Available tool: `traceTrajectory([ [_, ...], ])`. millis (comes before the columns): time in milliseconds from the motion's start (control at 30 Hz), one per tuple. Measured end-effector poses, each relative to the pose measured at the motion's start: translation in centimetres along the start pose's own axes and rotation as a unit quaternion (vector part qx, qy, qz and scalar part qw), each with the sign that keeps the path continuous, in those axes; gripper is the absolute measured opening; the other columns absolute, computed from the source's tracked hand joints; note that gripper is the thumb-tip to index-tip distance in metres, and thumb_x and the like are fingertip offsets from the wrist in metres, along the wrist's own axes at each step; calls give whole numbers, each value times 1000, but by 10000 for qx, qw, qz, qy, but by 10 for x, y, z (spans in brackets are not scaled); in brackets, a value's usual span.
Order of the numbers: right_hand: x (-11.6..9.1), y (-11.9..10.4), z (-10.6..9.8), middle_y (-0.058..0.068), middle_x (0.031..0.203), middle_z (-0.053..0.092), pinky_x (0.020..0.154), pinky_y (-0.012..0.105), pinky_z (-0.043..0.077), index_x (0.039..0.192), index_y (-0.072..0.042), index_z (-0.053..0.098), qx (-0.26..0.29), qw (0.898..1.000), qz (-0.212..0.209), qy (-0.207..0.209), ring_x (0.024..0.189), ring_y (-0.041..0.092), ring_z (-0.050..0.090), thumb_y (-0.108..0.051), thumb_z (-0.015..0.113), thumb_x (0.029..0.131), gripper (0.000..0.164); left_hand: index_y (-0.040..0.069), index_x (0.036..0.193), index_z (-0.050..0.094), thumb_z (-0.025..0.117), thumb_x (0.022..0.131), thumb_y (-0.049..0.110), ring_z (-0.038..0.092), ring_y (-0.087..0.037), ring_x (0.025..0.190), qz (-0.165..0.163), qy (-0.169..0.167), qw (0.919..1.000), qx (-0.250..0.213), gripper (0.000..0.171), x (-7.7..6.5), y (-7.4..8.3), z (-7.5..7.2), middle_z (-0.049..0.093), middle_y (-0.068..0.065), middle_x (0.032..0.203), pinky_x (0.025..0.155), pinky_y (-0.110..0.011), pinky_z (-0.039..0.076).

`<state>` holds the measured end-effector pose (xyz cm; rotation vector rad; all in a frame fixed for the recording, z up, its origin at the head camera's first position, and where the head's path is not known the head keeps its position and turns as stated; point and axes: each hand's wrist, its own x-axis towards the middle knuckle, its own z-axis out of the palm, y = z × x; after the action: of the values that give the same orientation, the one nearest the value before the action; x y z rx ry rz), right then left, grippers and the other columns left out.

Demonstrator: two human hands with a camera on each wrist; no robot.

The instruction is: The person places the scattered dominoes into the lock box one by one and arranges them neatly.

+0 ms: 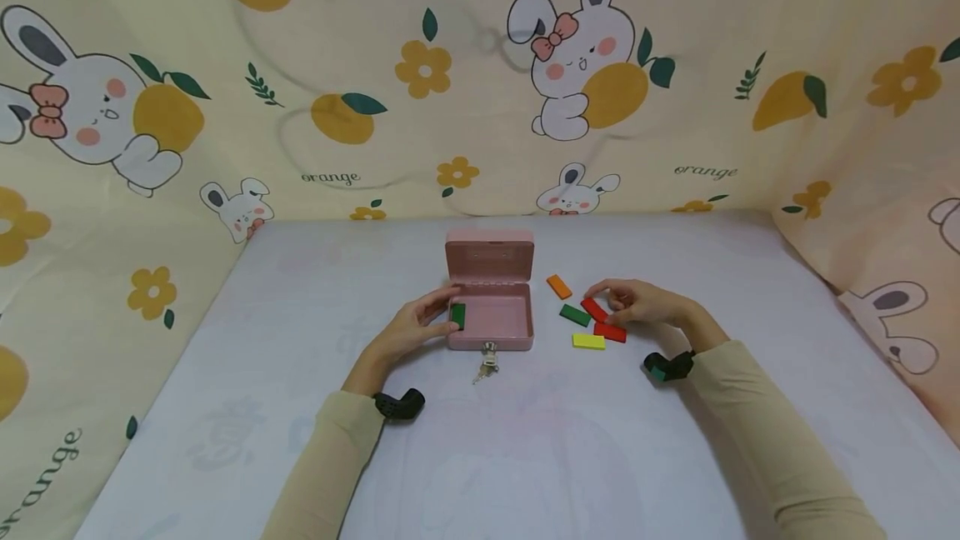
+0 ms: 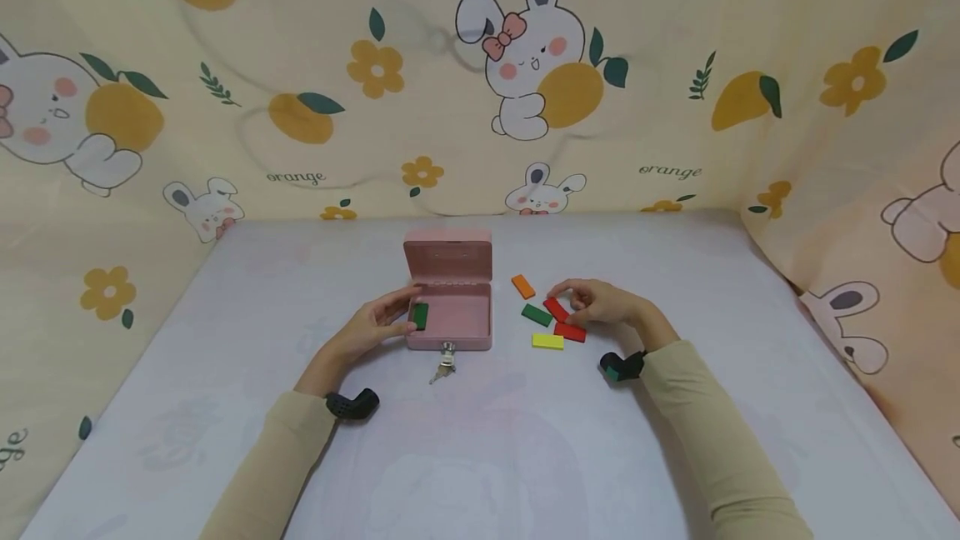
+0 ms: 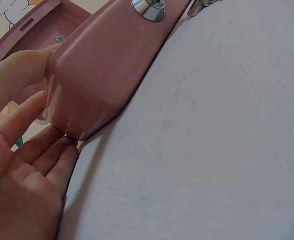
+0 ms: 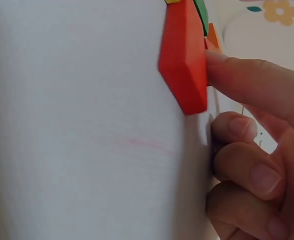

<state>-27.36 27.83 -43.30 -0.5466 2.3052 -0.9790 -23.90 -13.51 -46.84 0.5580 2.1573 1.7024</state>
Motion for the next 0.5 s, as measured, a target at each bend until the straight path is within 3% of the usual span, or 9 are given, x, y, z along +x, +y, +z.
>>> traceTrajectory([
  [500,-1,5,3,3,78,42,71,28,35,135,-5,51,205,9991,18,362,74,11,43,-16,69,87,52,7,146,39,68,89,13,26,-32,149,22,-10,10000,-54,64,-1,-1,0,29,-12,160,123,-45,24],
])
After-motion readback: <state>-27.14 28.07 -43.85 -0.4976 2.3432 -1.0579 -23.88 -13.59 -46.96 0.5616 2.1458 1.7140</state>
